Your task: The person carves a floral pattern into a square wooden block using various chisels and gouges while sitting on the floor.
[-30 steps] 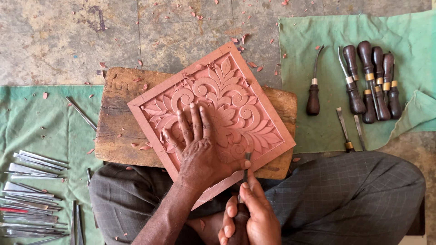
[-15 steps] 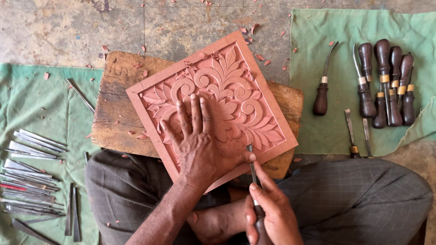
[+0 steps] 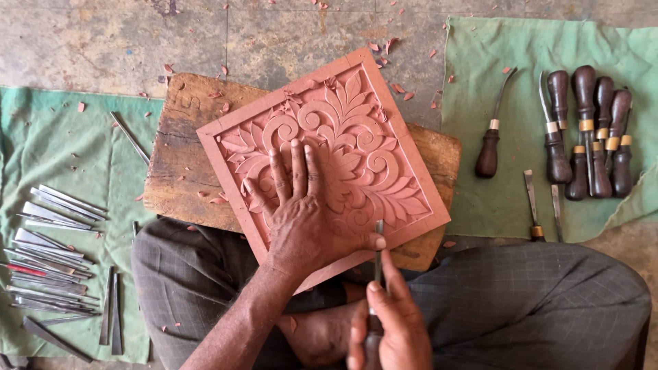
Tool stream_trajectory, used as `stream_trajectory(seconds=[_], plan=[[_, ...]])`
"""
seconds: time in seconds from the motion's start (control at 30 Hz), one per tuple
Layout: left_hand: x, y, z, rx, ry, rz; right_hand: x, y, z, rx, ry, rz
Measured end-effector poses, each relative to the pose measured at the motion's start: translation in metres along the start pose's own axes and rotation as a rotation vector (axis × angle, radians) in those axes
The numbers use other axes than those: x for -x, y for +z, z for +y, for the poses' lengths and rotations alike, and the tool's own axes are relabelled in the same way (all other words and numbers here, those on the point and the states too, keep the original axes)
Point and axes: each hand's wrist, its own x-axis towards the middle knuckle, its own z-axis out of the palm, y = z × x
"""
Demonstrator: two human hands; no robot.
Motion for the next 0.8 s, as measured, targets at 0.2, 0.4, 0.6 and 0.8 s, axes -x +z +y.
stream_trajectory(seconds=[0.2,0.4,0.6,0.8], plan=[[-0.002,-0.011,0.001,0.005,-0.028,-0.076,-0.003,0.021,0.018,-0.231,0.059,0.049],[-0.003,-0.012,-0.002,0.046,-0.030,-0.102,-0.004,0.033,0.018,-0.335,-0.016,-0.035],[-0.005,-0.010,-0.005,0.081,-0.023,-0.091,-0.005,0.041,0.019,-0.392,-0.010,-0.016],[-0.005,-0.011,-0.004,0.082,-0.022,-0.092,-0.008,0.036,0.016,-0.361,-0.031,-0.024]])
